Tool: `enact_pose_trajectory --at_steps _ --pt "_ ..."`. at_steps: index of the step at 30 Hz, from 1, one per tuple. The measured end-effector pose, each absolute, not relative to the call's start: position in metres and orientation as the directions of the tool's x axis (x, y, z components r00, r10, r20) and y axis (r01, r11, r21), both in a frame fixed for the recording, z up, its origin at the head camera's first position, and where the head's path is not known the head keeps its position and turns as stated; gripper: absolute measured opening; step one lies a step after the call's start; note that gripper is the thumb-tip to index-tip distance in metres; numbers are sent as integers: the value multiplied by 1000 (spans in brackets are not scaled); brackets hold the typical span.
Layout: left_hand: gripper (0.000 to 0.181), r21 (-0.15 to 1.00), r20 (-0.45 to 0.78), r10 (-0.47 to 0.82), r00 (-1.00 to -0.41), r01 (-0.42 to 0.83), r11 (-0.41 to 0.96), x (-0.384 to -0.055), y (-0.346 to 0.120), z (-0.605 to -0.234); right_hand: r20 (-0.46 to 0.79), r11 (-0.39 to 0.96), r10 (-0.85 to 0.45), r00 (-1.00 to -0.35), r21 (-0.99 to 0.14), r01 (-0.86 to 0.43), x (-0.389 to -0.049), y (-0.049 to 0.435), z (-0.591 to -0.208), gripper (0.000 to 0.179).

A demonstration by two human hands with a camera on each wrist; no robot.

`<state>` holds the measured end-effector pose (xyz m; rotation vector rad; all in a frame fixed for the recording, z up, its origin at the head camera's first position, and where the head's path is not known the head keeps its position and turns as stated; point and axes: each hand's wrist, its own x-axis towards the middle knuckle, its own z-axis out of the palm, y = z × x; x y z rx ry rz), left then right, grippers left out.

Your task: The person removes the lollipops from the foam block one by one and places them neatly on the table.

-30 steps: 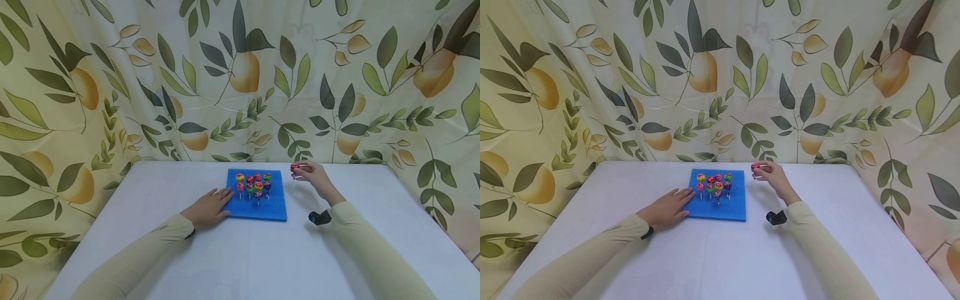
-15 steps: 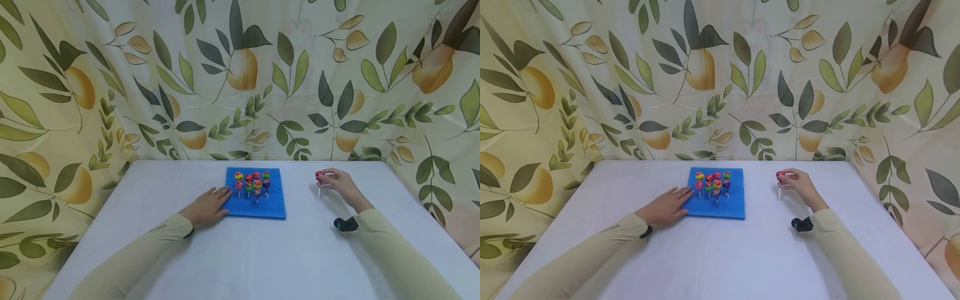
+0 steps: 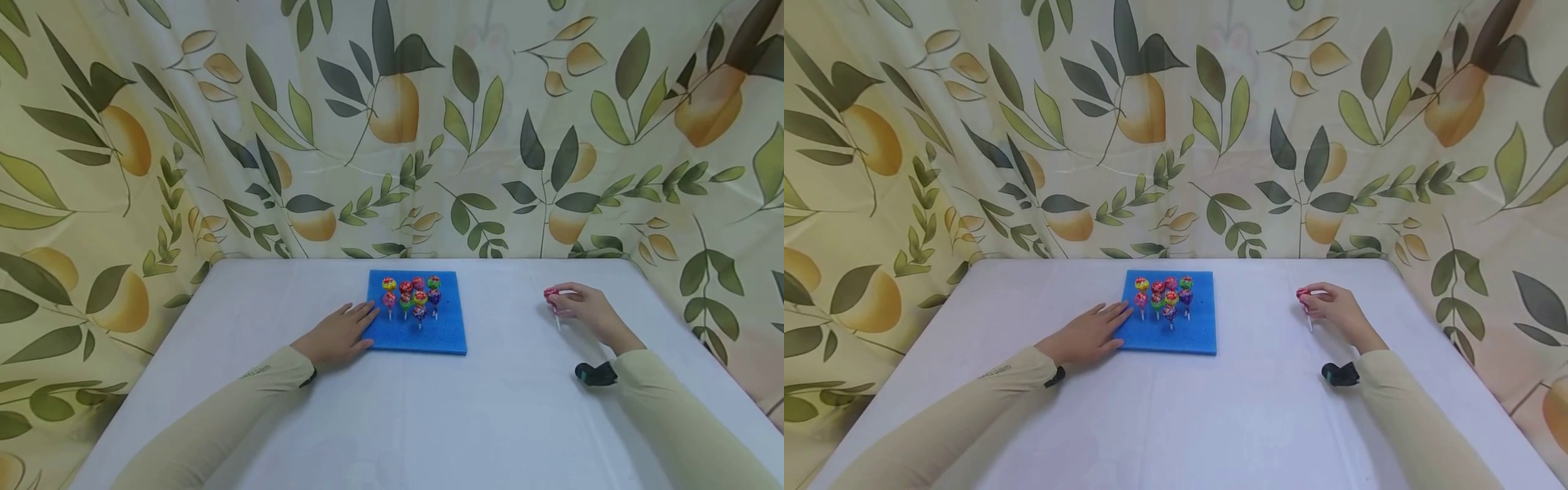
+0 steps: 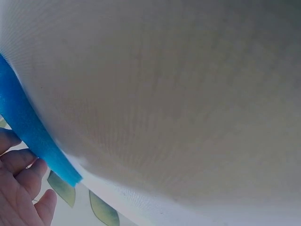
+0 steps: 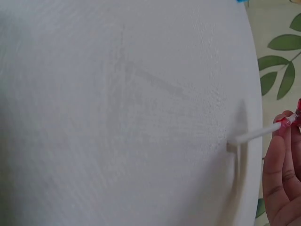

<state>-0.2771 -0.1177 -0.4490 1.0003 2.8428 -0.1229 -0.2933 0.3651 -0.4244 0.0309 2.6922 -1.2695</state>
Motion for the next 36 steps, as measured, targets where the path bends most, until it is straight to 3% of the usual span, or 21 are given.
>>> enact_pose_trajectory --at_steps 36 --pt "69 -32 -145 610 -779 620 784 -277 -118 -449 -119 749 -254 -960 -652 -118 -328 288 -441 38"
